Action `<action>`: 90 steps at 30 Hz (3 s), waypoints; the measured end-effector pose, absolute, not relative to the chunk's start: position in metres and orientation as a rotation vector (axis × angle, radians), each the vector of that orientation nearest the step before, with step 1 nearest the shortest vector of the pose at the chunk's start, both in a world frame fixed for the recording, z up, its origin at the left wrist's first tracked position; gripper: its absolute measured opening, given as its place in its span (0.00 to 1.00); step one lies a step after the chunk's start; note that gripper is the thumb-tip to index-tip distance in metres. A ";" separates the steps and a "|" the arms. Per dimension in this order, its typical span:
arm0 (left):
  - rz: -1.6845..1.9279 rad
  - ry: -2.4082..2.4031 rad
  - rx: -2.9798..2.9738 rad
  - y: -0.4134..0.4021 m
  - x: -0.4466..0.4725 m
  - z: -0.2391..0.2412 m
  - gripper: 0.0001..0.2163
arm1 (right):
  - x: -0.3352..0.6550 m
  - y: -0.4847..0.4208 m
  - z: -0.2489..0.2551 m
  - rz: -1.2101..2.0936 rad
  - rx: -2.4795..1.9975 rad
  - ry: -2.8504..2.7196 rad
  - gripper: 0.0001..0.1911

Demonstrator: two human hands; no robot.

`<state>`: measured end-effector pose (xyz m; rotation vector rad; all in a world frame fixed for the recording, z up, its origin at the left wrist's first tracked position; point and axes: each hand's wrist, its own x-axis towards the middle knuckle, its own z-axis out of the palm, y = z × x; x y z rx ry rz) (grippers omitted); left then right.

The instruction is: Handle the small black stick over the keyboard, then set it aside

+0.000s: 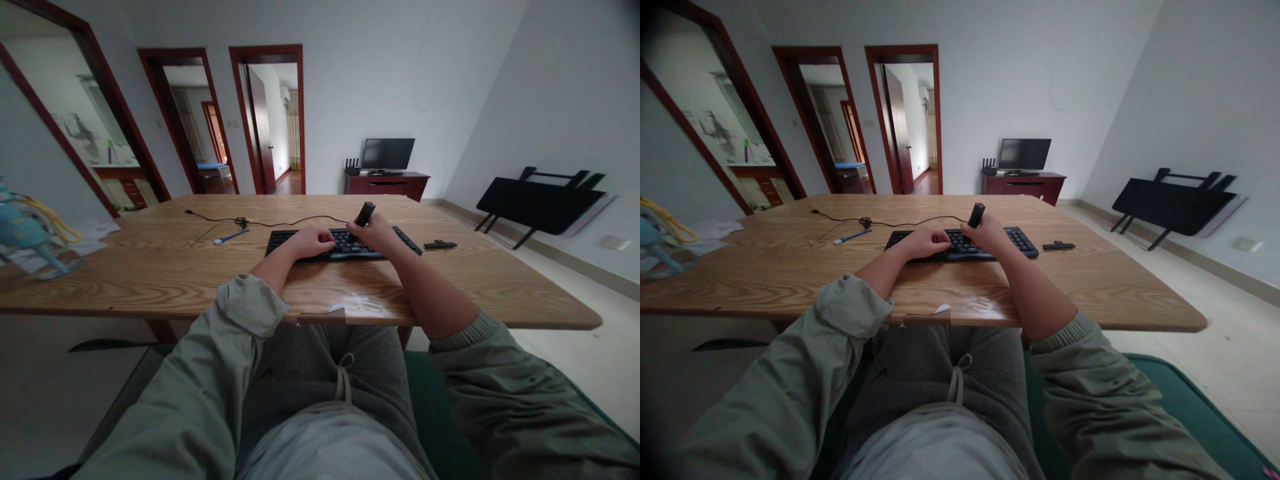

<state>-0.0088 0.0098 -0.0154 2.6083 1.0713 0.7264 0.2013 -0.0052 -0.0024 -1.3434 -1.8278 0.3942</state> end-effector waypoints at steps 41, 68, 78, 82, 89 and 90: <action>0.585 1.017 2.613 0.003 0.000 -0.016 0.16 | 0.196 -0.010 0.001 0.371 -1.420 -2.061 0.11; 0.514 1.069 2.627 0.004 0.000 -0.018 0.18 | 0.200 -0.005 -0.005 0.332 -1.272 -1.949 0.15; 0.487 1.078 2.636 0.002 0.001 -0.016 0.18 | 0.202 -0.002 -0.006 0.269 -1.318 -1.927 0.15; 0.480 1.055 2.634 0.003 0.000 -0.017 0.18 | 0.203 0.001 -0.008 0.275 -1.331 -1.973 0.14; 0.459 1.018 2.619 0.004 0.000 -0.017 0.17 | 0.203 -0.004 -0.008 0.262 -1.185 -2.096 0.12; 0.455 1.015 2.617 0.004 0.000 -0.017 0.17 | 0.202 -0.007 -0.006 0.256 -1.174 -2.127 0.11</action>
